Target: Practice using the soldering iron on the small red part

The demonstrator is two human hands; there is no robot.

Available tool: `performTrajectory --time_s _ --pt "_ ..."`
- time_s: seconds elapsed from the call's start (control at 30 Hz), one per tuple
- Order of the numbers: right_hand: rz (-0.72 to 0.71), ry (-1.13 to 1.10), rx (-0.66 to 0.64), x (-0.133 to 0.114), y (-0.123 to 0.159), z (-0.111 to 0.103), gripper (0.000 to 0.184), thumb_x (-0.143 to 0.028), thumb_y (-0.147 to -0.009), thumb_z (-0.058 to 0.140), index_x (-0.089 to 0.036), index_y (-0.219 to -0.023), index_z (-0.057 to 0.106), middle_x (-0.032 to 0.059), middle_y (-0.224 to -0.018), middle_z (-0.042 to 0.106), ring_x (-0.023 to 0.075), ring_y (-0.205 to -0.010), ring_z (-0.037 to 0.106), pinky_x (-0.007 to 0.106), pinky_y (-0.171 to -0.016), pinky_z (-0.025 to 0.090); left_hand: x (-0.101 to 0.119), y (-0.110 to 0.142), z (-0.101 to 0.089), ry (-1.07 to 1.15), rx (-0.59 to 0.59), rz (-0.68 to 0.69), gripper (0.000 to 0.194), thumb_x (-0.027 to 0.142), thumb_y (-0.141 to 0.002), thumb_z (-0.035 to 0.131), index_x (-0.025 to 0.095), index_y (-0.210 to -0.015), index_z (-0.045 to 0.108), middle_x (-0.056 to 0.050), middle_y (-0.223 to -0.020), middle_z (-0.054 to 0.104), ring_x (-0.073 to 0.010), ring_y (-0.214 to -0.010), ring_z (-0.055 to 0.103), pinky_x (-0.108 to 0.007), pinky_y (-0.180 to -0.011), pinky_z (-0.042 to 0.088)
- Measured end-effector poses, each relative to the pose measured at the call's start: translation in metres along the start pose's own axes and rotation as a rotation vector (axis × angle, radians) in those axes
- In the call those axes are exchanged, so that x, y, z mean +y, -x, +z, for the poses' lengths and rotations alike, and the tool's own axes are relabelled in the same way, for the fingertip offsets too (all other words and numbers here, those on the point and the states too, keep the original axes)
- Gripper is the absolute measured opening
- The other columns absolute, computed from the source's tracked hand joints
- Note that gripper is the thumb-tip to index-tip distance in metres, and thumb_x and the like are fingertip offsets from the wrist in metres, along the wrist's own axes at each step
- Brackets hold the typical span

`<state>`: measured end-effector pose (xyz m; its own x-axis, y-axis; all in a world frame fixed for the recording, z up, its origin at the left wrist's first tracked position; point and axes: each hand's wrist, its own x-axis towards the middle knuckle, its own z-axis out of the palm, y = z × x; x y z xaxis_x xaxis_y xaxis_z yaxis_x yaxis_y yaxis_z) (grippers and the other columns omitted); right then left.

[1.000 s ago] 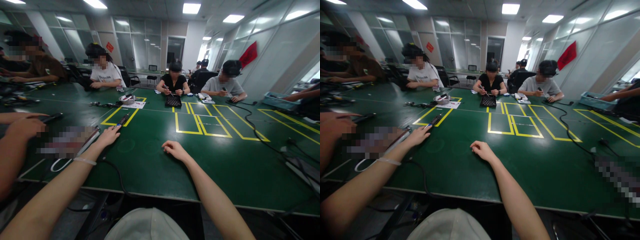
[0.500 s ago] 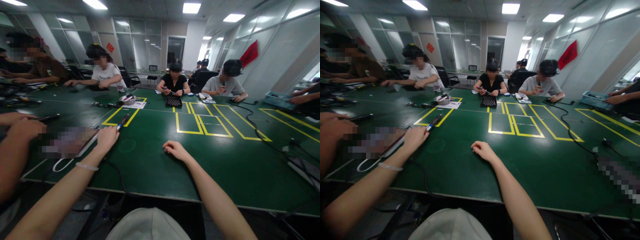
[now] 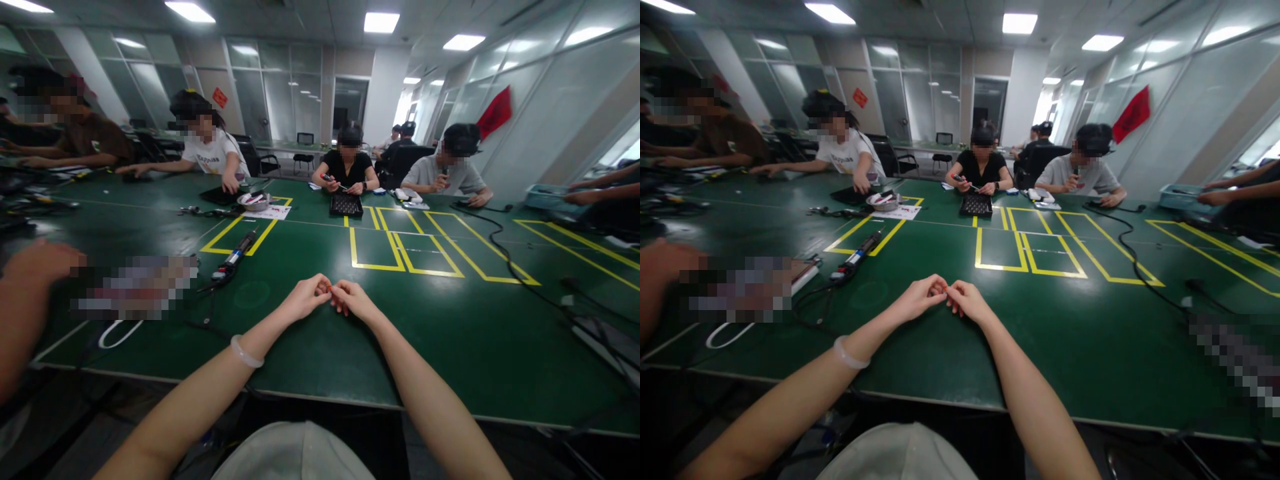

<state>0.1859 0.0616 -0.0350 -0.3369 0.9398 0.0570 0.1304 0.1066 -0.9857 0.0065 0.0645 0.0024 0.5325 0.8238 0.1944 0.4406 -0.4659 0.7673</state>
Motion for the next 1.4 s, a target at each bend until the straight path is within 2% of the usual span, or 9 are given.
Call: performTrajectory --time_s 0.33,0.43,0.53,0.73,0.93,1.2,1.4 --pt "0.049 0.038 -0.043 -0.001 0.004 0.001 0.030 -0.046 -0.082 0.059 -0.016 -0.081 0.052 -0.0028 -0.061 0.059 0.0068 -0.037 0.050 0.015 -0.028 0.032 0.003 0.013 -0.001 -0.352 0.041 0.142 0.022 0.028 -0.086 0.053 0.024 -0.104 0.066 -0.004 -0.099 0.061 -0.0170 -0.090 0.059 -0.027 -0.077 0.046" --pt "0.041 0.047 -0.062 -0.002 0.004 0.001 0.026 -0.042 -0.082 0.059 -0.017 -0.084 0.052 -0.0035 -0.062 0.059 0.0061 -0.037 0.049 0.014 -0.029 0.032 0.002 0.013 0.000 -0.317 0.052 0.175 0.024 0.027 -0.087 0.053 0.024 -0.107 0.065 -0.004 -0.101 0.060 -0.0172 -0.093 0.058 -0.028 -0.079 0.047" --pt "0.012 0.075 -0.038 -0.003 0.004 -0.001 0.024 -0.040 -0.083 0.058 -0.017 -0.086 0.052 -0.0050 -0.058 0.057 0.0054 -0.035 0.046 0.014 -0.030 0.031 -0.002 0.012 -0.001 -0.221 0.062 0.147 0.025 0.029 -0.086 0.054 0.023 -0.108 0.064 -0.005 -0.100 0.061 -0.0175 -0.093 0.059 -0.028 -0.078 0.048" --pt "-0.030 0.117 -0.029 -0.002 0.002 -0.002 0.023 -0.034 -0.081 0.061 -0.015 -0.093 0.055 -0.0065 -0.054 0.054 0.0048 -0.034 0.043 0.014 -0.031 0.030 -0.015 0.007 -0.005 -0.054 0.054 0.082 0.019 0.029 -0.084 0.056 0.019 -0.098 0.064 -0.004 -0.094 0.064 -0.0154 -0.085 0.061 -0.026 -0.072 0.049" --pt "-0.088 0.106 0.006 0.000 0.000 0.000 0.026 -0.031 -0.076 0.065 -0.017 -0.095 0.054 -0.0018 -0.074 0.059 0.0082 -0.049 0.054 0.016 -0.036 0.037 -0.016 0.008 -0.006 -0.051 0.057 0.086 0.016 0.026 -0.083 0.058 0.019 -0.096 0.063 -0.003 -0.092 0.063 -0.0140 -0.082 0.061 -0.025 -0.070 0.048" --pt "-0.183 0.294 0.023 -0.004 0.003 -0.004 0.015 -0.023 -0.076 0.064 -0.016 -0.088 0.057 -0.0025 -0.072 0.060 0.0081 -0.056 0.050 0.020 -0.053 0.039 -0.015 0.009 -0.007 -0.049 0.020 0.085 0.016 0.025 -0.082 0.058 0.019 -0.097 0.063 -0.002 -0.091 0.062 -0.0136 -0.081 0.060 -0.025 -0.070 0.047" --pt "-0.187 0.296 0.020 -0.004 0.002 -0.004 0.014 -0.022 -0.077 0.062 -0.016 -0.088 0.057 -0.0020 -0.072 0.060 0.0090 -0.058 0.051 0.021 -0.056 0.039 -0.015 0.009 -0.008 -0.054 0.023 0.071 0.018 0.028 -0.084 0.056 0.019 -0.098 0.063 -0.003 -0.092 0.062 -0.0138 -0.081 0.060 -0.025 -0.070 0.047"
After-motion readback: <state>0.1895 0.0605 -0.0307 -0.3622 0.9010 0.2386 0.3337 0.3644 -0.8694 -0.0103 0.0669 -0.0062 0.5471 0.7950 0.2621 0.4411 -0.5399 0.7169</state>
